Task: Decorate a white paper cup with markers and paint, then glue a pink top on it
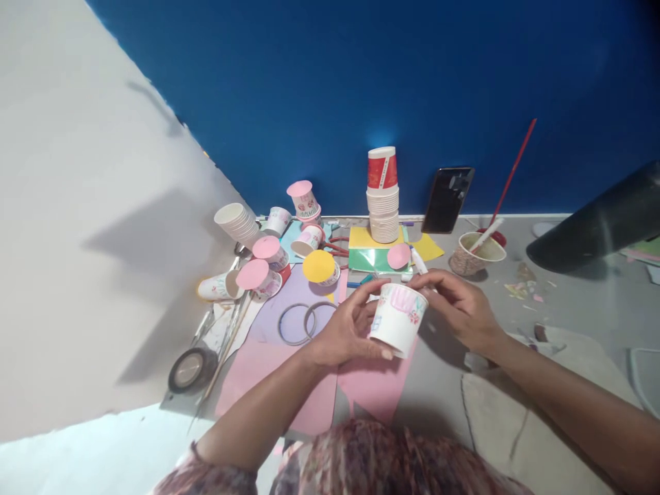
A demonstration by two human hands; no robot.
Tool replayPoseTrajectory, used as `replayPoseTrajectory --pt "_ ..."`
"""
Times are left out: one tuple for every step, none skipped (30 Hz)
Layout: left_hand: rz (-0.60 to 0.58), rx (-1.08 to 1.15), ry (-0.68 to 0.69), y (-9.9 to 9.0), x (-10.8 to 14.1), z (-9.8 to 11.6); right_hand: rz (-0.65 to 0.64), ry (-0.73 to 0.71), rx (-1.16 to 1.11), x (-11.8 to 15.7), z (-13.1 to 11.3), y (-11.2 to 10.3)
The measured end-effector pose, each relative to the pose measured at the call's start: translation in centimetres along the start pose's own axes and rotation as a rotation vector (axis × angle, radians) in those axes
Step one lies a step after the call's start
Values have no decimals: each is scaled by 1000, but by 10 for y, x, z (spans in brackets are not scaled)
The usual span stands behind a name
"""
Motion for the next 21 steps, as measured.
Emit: replayPoseTrajectory --pt "25 -15 20 1 0 0 -33 47 -40 1 5 -1" --pt "54 -32 38 2 0 -1 -86 66 -67 2 9 -1" --pt "85 -51 56 2 0 -2 -148 55 -69 3 11 0" --pt "118 -71 75 2 0 -4 -203 20 -42 4 12 2" --pt "150 -91 97 2 0 -5 -242 -23 10 4 12 5" --pt "177 -114 119 1 -1 -6 -257 -67 80 5 11 8" --pt "196 -142 136 0 -1 -7 -253 -101 155 5 10 11" --pt "206 -176 150 -1 -1 -7 -241 -126 222 5 8 14" --pt "209 -222 160 -2 -1 -6 -231 -142 273 4 7 16" --pt "204 -281 167 -3 -1 -4 -227 -152 305 4 5 18" --pt "196 -350 171 -5 -1 -1 -225 -159 325 4 4 18" --pt "189 -427 178 -6 0 2 -229 -163 341 3 3 19" --pt "186 -501 186 -7 1 6 -243 -163 360 3 2 19" --pt "180 -572 192 -7 1 10 -262 -161 385 3 2 19" --pt "165 -637 195 -7 2 13 -285 -160 412 3 2 20" --pt "148 -691 194 -6 2 16 -309 -157 436 3 3 20" --pt "134 -733 190 -4 2 17 -330 -153 453 3 4 20" --pt "130 -761 181 -3 2 18 -344 -147 461 3 5 20" --pt "138 -771 166 -3 2 18 -350 -143 459 2 6 19" --pt "159 -765 146 -3 1 17 -350 -139 449 2 6 17" --pt "183 -746 123 -3 1 16 -342 -140 433 0 6 15"
Point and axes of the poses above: each hand's wrist, its own x-axis away from the middle knuckle, its own y-axis out of the palm, z = x × y, the point moved 4 cm from there along -x, towards the middle knuckle
